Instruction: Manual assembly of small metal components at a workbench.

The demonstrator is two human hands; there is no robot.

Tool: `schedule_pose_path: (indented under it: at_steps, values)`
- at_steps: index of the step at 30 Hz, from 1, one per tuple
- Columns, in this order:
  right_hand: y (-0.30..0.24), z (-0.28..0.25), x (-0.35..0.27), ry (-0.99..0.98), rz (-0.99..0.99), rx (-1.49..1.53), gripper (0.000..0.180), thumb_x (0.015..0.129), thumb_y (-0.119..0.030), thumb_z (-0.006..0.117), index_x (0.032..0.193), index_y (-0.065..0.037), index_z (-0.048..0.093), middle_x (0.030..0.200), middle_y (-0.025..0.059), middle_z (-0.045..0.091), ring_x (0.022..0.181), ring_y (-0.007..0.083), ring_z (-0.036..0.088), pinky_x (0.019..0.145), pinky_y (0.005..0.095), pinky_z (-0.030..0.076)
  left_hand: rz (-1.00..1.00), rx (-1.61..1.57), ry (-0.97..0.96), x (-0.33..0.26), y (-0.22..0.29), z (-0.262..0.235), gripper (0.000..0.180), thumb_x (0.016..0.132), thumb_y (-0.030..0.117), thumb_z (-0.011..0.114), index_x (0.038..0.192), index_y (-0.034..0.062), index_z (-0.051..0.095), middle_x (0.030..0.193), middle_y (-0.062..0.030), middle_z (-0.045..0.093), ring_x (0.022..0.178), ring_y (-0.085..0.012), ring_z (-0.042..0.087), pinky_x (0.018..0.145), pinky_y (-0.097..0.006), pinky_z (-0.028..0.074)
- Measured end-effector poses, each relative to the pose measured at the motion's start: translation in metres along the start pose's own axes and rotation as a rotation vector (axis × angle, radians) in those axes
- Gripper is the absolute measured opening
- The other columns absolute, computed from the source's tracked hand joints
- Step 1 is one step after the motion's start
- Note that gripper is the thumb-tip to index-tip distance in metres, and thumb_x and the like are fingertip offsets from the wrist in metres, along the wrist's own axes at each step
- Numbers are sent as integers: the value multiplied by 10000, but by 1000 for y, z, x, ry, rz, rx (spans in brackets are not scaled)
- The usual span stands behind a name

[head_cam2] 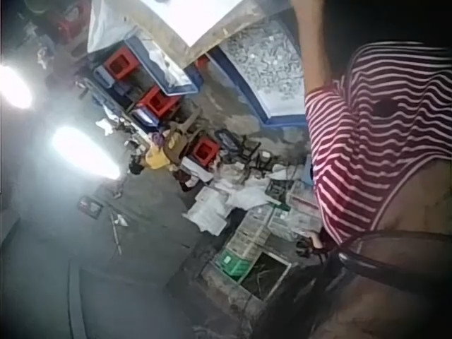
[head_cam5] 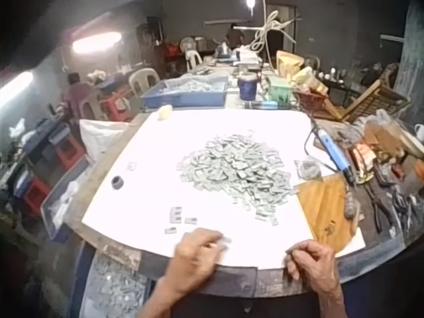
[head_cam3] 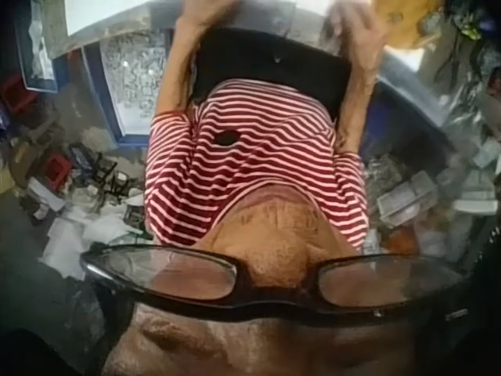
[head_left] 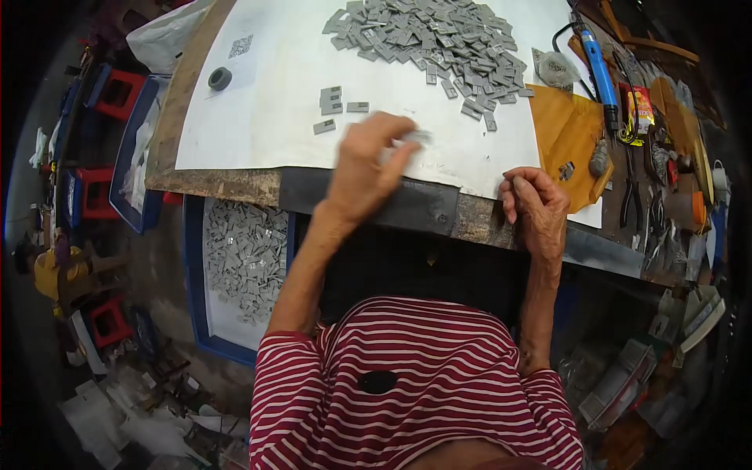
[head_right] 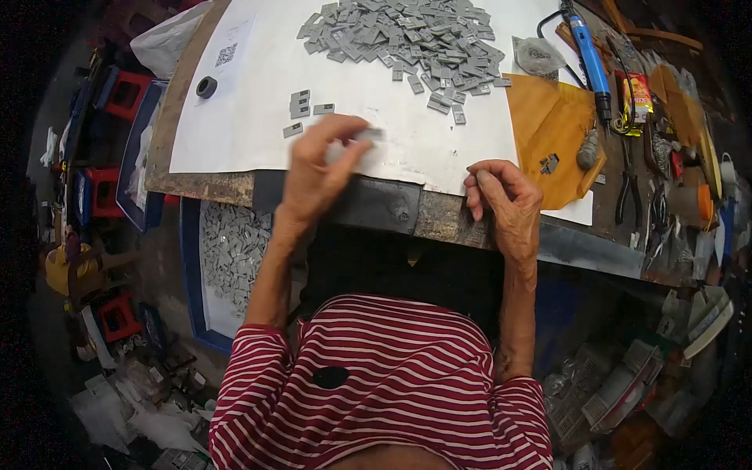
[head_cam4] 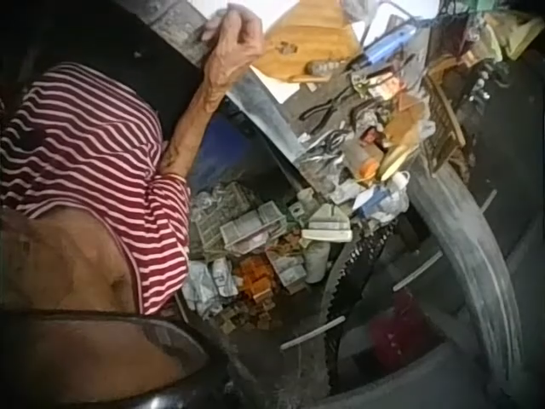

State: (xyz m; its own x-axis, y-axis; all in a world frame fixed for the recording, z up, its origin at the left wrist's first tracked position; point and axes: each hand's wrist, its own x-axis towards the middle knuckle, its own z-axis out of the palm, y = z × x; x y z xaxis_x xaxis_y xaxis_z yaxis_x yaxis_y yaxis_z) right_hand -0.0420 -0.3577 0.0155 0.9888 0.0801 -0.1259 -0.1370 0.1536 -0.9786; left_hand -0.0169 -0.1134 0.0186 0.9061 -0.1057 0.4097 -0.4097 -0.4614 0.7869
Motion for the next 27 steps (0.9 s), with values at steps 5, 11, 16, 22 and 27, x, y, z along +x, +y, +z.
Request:
schedule_pose_path:
  at_steps: [5, 11, 16, 22, 27]
  values:
    - [3, -5, 0, 4, -10, 9, 145, 878, -53, 512, 935, 66, 573, 772, 88, 587, 587, 82, 518, 494, 191, 416, -189, 175, 231, 4, -35, -59, 158, 756, 75, 632, 883, -18, 616, 822, -104, 611, 691, -156, 558, 628, -269, 459]
    - [1, -3, -1, 26, 6, -17, 129, 871, -33, 508, 922, 63, 578, 762, 82, 587, 579, 80, 517, 491, 190, 413, -401, 183, 226, -6, -69, -82, 207, 743, 101, 654, 902, -27, 624, 791, -97, 588, 695, -159, 542, 642, -286, 459]
    - [0, -7, -4, 33, 5, -40, 127, 871, -29, 507, 922, 63, 578, 758, 83, 586, 569, 79, 510, 487, 189, 404, -284, 271, 201, -6, -80, -80, 189, 736, 92, 658, 894, -8, 630, 804, -97, 577, 733, -177, 546, 664, -291, 459]
    - [2, -13, -4, 26, 6, -61, 133, 869, -39, 515, 916, 70, 576, 741, 84, 589, 539, 75, 498, 473, 187, 396, -226, 267, 143, -6, -69, -82, 171, 751, 47, 634, 913, -5, 622, 831, -88, 558, 740, -168, 537, 678, -271, 450]
    - [-4, -16, -6, 75, 5, -23, 135, 866, -39, 523, 908, 73, 584, 745, 81, 594, 557, 77, 525, 470, 183, 417, -288, 255, 123, -6, -67, -83, 179, 776, 46, 616, 945, -14, 612, 874, -81, 547, 747, -153, 519, 675, -258, 435]
